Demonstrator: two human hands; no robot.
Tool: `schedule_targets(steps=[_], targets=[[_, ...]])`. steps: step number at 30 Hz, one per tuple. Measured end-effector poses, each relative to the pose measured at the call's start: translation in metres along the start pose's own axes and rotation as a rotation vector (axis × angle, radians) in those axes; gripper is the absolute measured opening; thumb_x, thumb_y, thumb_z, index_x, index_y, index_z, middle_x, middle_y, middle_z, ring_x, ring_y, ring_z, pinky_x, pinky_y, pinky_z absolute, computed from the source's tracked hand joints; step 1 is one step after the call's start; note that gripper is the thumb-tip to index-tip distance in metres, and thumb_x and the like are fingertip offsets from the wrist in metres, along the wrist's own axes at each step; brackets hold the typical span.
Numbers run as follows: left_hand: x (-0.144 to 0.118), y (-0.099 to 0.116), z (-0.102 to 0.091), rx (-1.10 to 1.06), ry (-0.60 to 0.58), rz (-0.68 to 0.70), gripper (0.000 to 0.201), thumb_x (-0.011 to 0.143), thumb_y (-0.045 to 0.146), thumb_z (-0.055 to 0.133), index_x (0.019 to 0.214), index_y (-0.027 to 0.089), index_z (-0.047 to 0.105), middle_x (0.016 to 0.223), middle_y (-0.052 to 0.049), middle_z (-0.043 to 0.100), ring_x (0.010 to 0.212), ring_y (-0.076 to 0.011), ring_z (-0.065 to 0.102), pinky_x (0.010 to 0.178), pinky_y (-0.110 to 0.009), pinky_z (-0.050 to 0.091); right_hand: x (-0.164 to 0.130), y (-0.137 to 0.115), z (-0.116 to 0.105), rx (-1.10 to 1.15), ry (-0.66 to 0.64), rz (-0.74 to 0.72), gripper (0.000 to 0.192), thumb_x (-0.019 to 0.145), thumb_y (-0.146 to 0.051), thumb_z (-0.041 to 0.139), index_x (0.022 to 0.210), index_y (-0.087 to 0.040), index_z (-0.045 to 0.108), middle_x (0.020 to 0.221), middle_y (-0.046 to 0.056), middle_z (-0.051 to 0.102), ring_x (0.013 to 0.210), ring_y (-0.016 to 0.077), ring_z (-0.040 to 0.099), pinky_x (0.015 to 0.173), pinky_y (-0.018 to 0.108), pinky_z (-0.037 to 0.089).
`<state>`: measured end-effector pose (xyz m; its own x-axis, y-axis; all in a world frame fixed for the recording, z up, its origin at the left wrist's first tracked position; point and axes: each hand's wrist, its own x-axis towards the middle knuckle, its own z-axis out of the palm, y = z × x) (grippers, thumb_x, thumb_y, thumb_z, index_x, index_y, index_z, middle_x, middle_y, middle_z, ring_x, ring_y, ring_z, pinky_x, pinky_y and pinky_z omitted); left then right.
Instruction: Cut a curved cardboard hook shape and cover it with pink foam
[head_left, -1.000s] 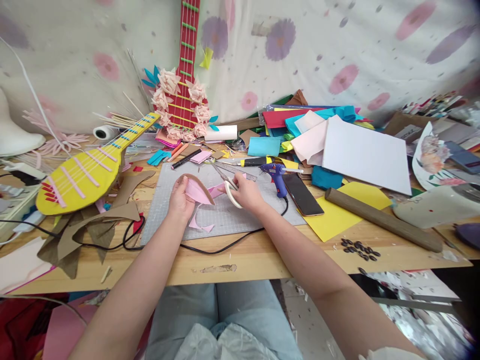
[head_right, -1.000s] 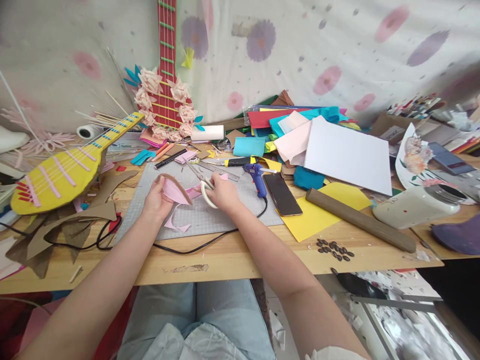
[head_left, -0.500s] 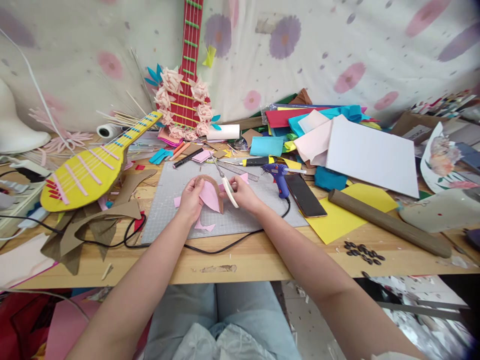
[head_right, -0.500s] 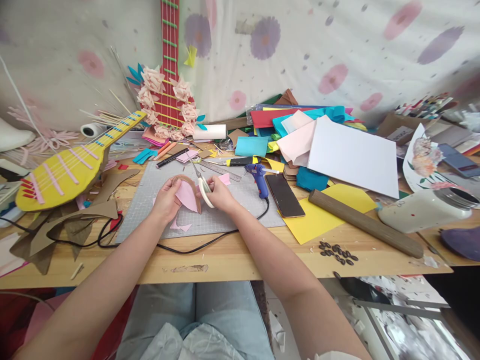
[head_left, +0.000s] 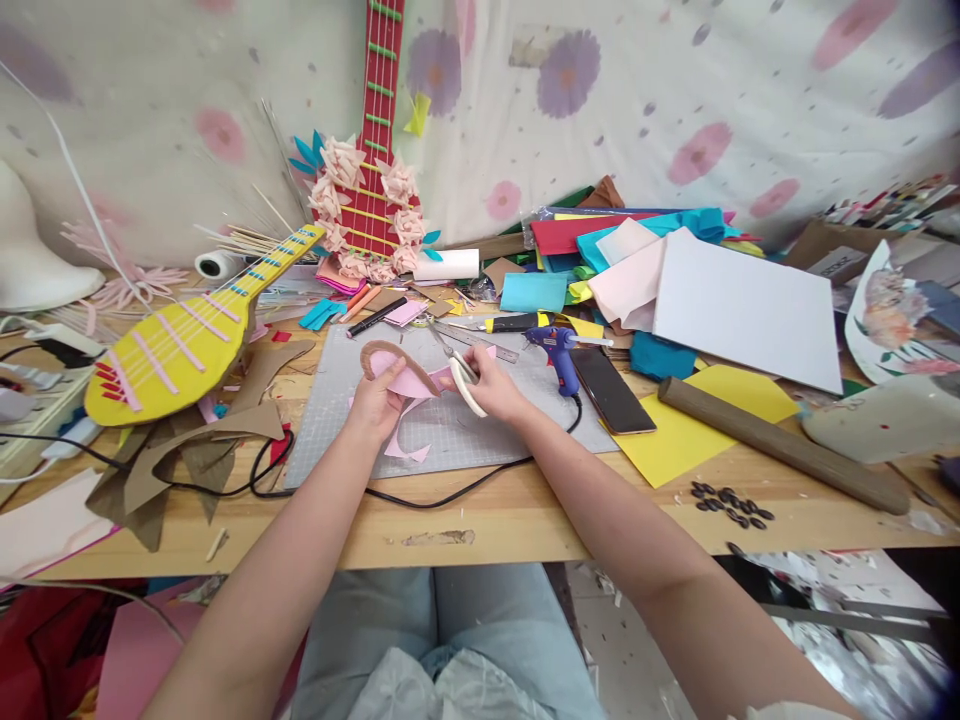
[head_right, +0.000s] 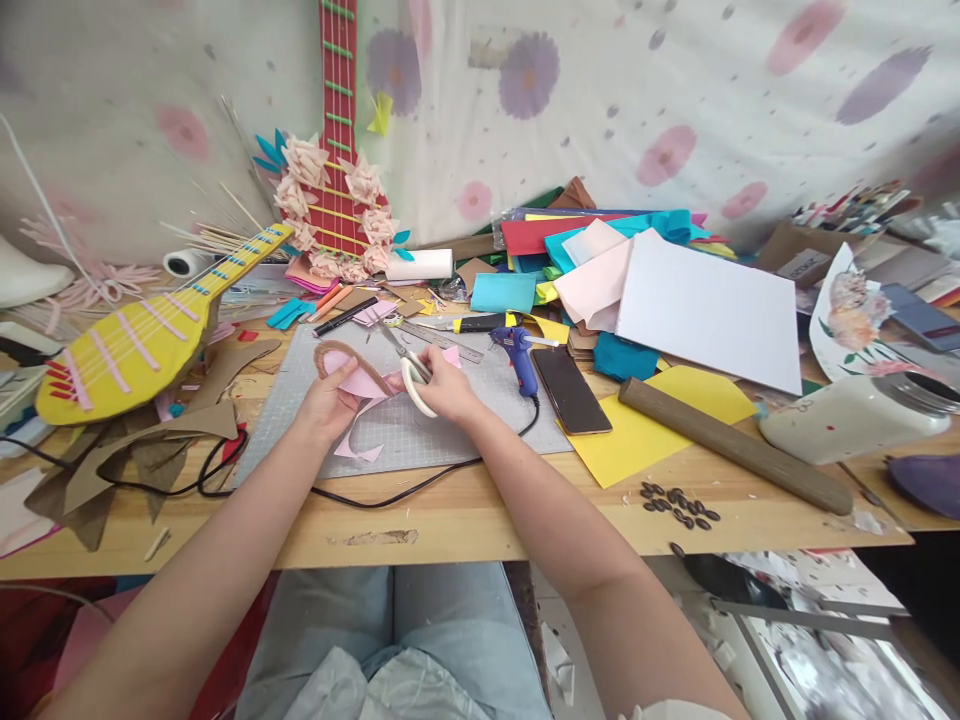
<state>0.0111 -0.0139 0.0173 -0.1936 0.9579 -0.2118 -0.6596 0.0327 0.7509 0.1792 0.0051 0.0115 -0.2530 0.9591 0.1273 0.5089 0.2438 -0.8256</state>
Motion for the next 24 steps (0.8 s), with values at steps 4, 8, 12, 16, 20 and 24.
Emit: schedule_targets(steps=[4,8,12,16,20,24], targets=[[0.004,0.009,-0.004,-0.143,0.049,0.025,0.014,0.067,0.006,0.064,0.074,0.017,0.059,0.072,0.003,0.066,0.068,-0.0096,0.062,0.068,-0.021,0.05,-0.004,-0.004,-0.005,-0.146,-0.145,-0.048,0.036,0.064,-0.048,0.058,0.081,-0.022,0.04,0.066,-0.005,0.05,0.06,0.0108,0.044,0.056,0.022,0.031],[0.005,0.013,-0.005,-0.197,0.083,0.035,0.01,0.072,0.007,0.06,0.075,0.017,0.06,0.074,0.002,0.067,0.07,-0.009,0.063,0.069,-0.021,0.051,-0.006,-0.008,-0.003,-0.212,-0.225,-0.087,0.038,0.063,-0.051,0.058,0.081,-0.021,0.042,0.068,-0.004,0.052,0.061,0.0105,0.045,0.055,0.021,0.029],[0.006,0.013,-0.005,-0.198,0.097,0.056,0.011,0.072,0.007,0.06,0.076,0.017,0.06,0.074,0.002,0.067,0.071,-0.0092,0.063,0.07,-0.021,0.051,-0.006,-0.008,-0.002,-0.278,-0.227,-0.097,0.04,0.063,-0.053,0.058,0.08,-0.021,0.044,0.069,-0.004,0.055,0.059,0.0101,0.044,0.053,0.021,0.027],[0.007,0.011,-0.007,-0.19,0.104,0.07,0.012,0.072,0.007,0.061,0.076,0.018,0.06,0.075,0.003,0.067,0.075,-0.0093,0.063,0.073,-0.021,0.05,-0.006,-0.007,-0.002,-0.341,-0.197,-0.114,0.041,0.063,-0.056,0.058,0.08,-0.021,0.046,0.069,-0.003,0.056,0.058,0.0104,0.045,0.052,0.021,0.025],[0.007,0.01,-0.006,-0.21,0.124,0.066,0.013,0.074,0.006,0.058,0.074,0.018,0.06,0.073,0.003,0.066,0.074,-0.0089,0.063,0.072,-0.021,0.051,-0.007,-0.008,-0.001,-0.407,-0.156,-0.124,0.041,0.065,-0.057,0.057,0.08,-0.021,0.047,0.069,-0.002,0.058,0.058,0.0111,0.047,0.052,0.021,0.024],[0.006,0.01,-0.005,-0.251,0.107,0.055,0.013,0.075,0.005,0.055,0.072,0.017,0.059,0.07,0.003,0.066,0.068,-0.0083,0.063,0.07,-0.022,0.052,-0.007,-0.009,0.0,-0.464,-0.125,-0.128,0.04,0.067,-0.058,0.055,0.08,-0.021,0.048,0.07,0.0,0.06,0.06,0.0126,0.049,0.052,0.022,0.024]])
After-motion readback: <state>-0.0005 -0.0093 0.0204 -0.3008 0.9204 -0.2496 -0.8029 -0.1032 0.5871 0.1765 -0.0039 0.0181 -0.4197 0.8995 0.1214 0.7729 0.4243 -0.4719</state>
